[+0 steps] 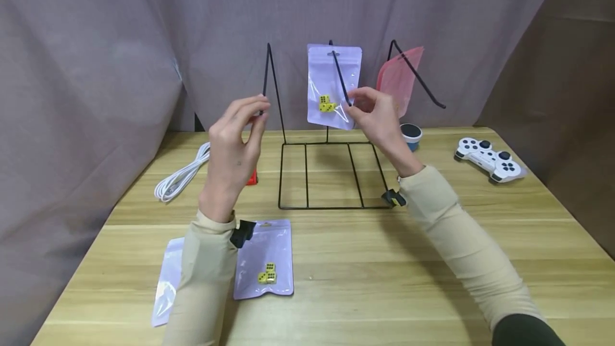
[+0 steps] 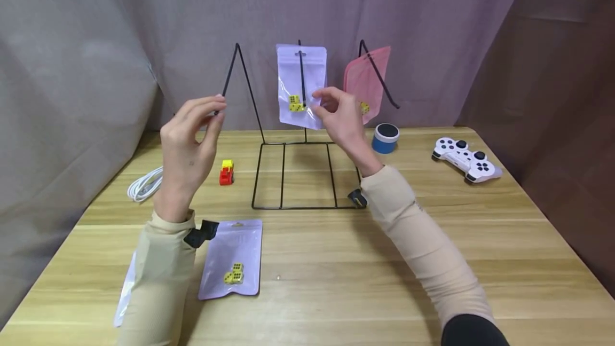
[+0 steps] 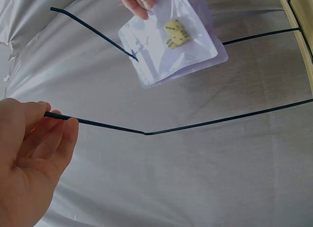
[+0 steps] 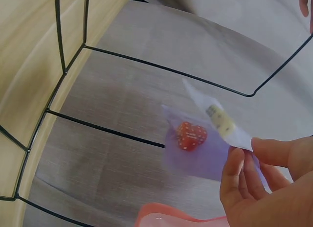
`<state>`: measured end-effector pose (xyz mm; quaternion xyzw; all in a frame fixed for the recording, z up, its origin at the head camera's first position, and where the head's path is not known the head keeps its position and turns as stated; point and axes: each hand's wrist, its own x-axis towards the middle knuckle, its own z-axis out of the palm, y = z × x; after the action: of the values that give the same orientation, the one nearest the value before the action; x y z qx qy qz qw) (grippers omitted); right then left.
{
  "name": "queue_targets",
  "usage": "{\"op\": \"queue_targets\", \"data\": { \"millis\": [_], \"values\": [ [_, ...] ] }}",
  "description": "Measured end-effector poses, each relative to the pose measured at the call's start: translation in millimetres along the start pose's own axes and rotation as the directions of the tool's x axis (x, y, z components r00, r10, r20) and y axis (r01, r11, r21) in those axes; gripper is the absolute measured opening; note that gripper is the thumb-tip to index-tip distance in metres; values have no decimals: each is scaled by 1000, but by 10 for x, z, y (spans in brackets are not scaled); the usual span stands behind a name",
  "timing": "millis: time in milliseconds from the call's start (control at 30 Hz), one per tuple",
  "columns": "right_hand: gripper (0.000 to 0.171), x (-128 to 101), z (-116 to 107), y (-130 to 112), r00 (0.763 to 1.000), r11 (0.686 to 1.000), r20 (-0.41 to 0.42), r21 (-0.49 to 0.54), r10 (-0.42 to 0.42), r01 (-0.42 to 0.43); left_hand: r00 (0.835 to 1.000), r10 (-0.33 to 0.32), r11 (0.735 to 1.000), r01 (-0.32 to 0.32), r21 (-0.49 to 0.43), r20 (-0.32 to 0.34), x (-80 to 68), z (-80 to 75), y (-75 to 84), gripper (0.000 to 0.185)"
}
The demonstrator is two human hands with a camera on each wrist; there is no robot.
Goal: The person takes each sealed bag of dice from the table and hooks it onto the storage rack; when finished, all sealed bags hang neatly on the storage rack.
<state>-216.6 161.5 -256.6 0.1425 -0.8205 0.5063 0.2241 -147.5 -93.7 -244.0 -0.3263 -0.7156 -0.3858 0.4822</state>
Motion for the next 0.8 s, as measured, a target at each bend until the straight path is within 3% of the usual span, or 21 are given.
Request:
{"op": "queue_targets", "data": {
  "millis": [333,633,800],
  "values": [
    [26,-103,19,76,1000,998,-4,56,-15,16,1000,15,999,-16,33,26,0,-22,7,13],
    [18,-286,-44,103,992,993,-113,92,-65,76,1000,14,1000,-14,18,14,3,-13,3,13],
    [19,-449,-164,-12,985,988,-167,140,-38,62,999,36,999,-37,29,23,14,3,26,13]
  ]
}}
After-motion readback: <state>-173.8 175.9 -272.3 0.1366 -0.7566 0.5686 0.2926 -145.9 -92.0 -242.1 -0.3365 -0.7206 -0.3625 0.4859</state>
